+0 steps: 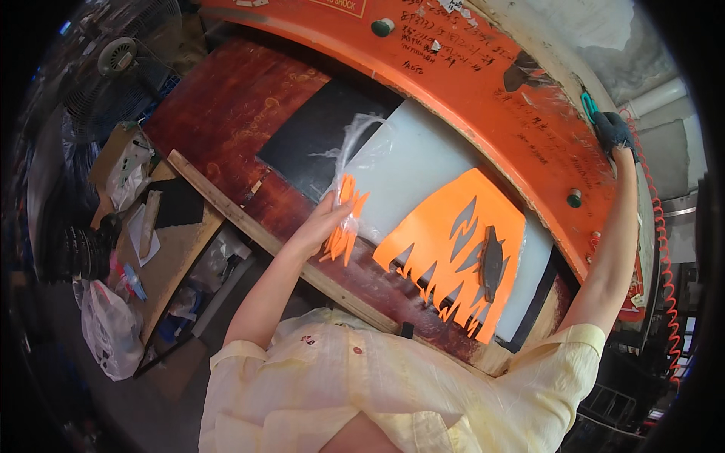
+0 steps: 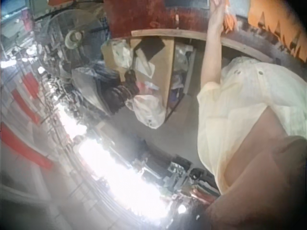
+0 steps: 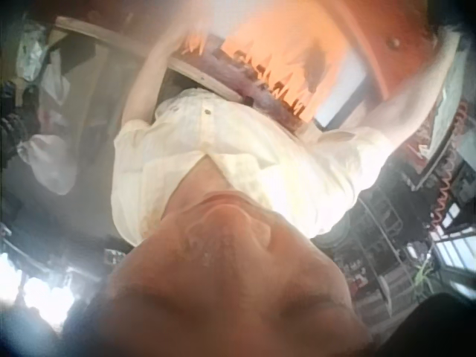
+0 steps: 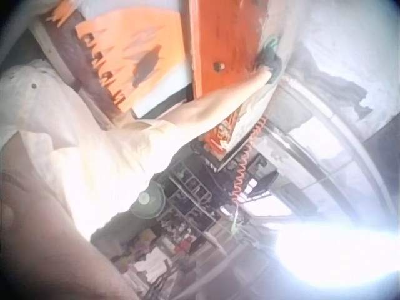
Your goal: The person uses a cutting tool to cut flame-shaped designs from an orange vinyl sheet on a workbench. They then use scissors to trim the cutouts and peel away the backing film. The finished pieces are gathered and placed into a plastic bag.
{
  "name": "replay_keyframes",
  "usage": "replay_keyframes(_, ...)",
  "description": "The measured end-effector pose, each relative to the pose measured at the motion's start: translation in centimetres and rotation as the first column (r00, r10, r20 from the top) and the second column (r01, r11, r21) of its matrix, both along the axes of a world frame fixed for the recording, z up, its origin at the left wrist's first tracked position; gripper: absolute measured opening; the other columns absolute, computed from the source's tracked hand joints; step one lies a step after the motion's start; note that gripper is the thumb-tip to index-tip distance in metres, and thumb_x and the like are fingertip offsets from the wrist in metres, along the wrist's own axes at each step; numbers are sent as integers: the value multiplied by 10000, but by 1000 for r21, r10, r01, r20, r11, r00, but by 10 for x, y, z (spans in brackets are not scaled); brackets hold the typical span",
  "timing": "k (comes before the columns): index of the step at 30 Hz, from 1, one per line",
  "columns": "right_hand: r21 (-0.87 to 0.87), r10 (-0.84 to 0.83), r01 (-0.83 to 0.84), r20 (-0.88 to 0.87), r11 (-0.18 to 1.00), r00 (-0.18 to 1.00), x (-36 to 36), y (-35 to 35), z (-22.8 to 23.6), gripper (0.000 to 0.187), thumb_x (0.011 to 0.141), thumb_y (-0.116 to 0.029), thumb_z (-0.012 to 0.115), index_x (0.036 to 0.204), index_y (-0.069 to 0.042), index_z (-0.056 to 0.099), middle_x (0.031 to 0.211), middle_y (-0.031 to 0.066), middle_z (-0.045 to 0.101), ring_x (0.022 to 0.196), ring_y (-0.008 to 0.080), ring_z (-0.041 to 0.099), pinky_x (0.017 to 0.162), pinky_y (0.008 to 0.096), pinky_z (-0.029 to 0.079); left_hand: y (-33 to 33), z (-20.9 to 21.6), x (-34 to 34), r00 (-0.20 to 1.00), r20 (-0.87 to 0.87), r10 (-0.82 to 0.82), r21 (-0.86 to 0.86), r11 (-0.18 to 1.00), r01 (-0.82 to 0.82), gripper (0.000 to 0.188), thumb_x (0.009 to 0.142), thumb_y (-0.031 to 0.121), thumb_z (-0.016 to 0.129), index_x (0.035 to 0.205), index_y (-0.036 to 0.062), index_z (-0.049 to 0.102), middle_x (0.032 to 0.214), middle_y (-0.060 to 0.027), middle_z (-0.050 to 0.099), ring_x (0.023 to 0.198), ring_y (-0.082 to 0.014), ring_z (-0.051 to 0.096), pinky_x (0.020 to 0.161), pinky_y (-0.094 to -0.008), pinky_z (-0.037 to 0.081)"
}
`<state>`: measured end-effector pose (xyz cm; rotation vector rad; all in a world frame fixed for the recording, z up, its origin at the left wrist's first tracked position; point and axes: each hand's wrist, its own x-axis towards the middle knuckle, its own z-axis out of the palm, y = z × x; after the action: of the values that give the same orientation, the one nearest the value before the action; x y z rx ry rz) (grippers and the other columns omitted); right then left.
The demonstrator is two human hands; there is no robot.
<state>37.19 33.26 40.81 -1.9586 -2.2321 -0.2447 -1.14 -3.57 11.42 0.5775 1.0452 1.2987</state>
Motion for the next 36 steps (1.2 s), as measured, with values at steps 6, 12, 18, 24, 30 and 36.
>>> replay_keyframes(6, 107, 5, -8, 23, 994, 1000, -24, 13, -13, 699, 797, -605, 497, 1193, -36, 584, 1227, 224, 555, 1206, 304, 498, 994, 359, 372, 4, -4, -14, 887, -455, -80, -16, 997, 82, 387, 950, 292, 487, 1251, 48, 493, 1117, -98, 573, 1021, -226, 534, 846, -324, 441)
replay_keyframes(12, 79, 9, -27, 225, 996, 974, -20, 49, -12, 610, 810, -535, 522, 1106, -8, 606, 1013, 191, 616, 892, 312, 593, 764, 381, 443, -5, -23, -49, 162, -960, 229, 212, 970, -116, 265, 903, 275, 541, 1024, 59, 634, 943, -102, 587, 823, -204, 564, 769, -300, 453)
replay_keyframes(18, 138, 140, -83, -476, 987, 868, -27, 16, -12, 254, 795, -301, 609, 869, -59, 631, 655, 48, 586, 530, 158, 539, 485, 288, 396, -23, -30, -117, 741, -601, 299, 150, 953, -263, 210, 833, 177, 648, 977, 26, 628, 834, -14, 580, 760, -85, 526, 678, -229, 419)
replay_keyframes(24, 169, 209, -366, -975, 915, 72, -80, -176, -50, 274, 853, -346, 592, 1006, -121, 572, 779, -4, 553, 610, 86, 493, 499, 235, 344, -29, -11, -141, 955, -249, 162, 22, 987, -162, 278, 902, 297, 586, 1011, 44, 619, 802, 14, 554, 580, -29, 454, 494, -183, 348)
replay_keyframes(30, -352, -538, -860, -836, 371, 110, -206, -357, -218, 439, 804, -418, 635, 1089, -100, 532, 891, 16, 570, 748, 136, 526, 630, 280, 396, -33, -1, -148, 961, -233, 150, 10, 988, -152, 302, 930, 298, 543, 1045, 23, 592, 813, -2, 568, 561, -30, 483, 452, -163, 376)
replay_keyframes(36, -207, -925, -978, -373, 7, 73, -270, -420, -283, 614, 756, -490, 677, 1171, -78, 492, 1003, 35, 586, 887, 187, 558, 761, 324, 448, -40, 4, -141, 955, -223, 197, 36, 980, -194, 259, 928, 260, 556, 1012, 17, 590, 813, -13, 563, 587, -35, 511, 464, -166, 419)
